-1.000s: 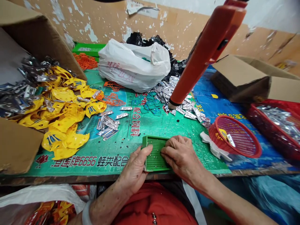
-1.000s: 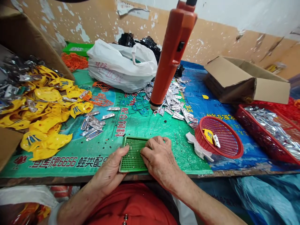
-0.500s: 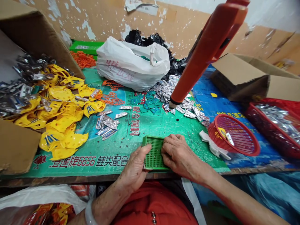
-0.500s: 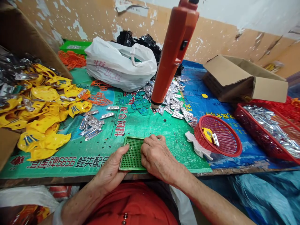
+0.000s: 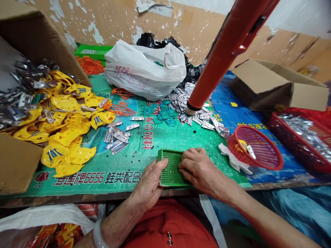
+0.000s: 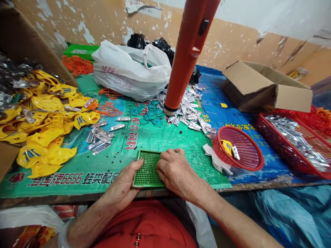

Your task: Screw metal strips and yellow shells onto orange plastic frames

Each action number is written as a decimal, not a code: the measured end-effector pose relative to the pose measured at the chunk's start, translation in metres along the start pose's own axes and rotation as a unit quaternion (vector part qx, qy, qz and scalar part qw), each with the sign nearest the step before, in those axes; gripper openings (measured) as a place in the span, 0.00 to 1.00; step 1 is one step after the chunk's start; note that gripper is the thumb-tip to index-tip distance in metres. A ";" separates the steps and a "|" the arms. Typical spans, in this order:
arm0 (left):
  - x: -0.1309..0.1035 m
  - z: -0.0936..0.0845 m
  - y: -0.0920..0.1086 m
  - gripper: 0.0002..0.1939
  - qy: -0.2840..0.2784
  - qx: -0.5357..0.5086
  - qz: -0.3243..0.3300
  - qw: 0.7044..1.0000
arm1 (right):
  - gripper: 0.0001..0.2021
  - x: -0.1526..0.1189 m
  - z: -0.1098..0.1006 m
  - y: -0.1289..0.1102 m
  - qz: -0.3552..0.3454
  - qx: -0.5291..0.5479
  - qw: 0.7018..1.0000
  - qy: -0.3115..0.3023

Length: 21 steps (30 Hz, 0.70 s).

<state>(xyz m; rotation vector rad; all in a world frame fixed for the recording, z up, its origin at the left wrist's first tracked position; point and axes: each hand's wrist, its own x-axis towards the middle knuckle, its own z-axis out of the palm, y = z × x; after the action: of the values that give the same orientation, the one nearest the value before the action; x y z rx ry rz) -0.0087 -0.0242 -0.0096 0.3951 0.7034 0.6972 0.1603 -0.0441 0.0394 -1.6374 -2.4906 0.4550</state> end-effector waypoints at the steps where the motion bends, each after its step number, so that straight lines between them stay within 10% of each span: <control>1: 0.000 0.000 -0.001 0.15 0.004 -0.001 0.002 1.000 | 0.10 0.001 0.001 -0.001 0.000 -0.006 1.000 0.002; 21: -0.005 0.002 0.001 0.17 0.036 0.000 0.085 0.996 | 0.07 0.003 0.002 -0.002 0.026 -0.013 0.999 -0.015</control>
<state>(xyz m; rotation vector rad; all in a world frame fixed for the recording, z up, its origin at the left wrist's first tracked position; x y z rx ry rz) -0.0101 -0.0266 -0.0050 0.4341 0.7433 0.8761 0.1567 -0.0425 0.0385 -1.7219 -2.4903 0.4593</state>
